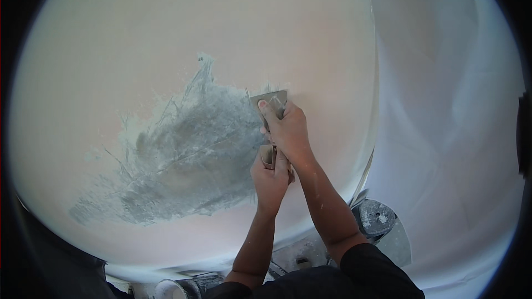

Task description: Scraping and smoothing a damaged section of a wall using a putty knife.

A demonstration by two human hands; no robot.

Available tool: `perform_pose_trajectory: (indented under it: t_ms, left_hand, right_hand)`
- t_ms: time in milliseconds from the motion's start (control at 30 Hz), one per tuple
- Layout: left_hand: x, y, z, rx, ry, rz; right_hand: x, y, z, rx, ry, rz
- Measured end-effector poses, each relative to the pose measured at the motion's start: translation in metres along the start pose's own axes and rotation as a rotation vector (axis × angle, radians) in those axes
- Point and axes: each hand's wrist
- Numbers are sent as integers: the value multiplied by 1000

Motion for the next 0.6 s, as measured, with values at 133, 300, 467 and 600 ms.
perform_pose_trajectory:
  t_ms: [133,300,467,600]
  left_hand:
    - [0,9,7,31,-2,4]
    - [1,10,6,77,0,-67]
    - [1,13,5,59,17,-60]
    - [-5,18,9,70,-8,-81]
  right_hand:
    - [-2,-10,5,-33,12,-125]
    - [1,-4,2,11,29,-59]
    - [0,-11,2,-5,-31,-69]
    - [1,-15,15,61,2,-140]
Point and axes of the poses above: each hand's wrist, its own z-axis towards the middle knuckle, its own x-axis out of the back of the hand, y = z × x, and after that the axes turned 10 degrees about -x, right-handed
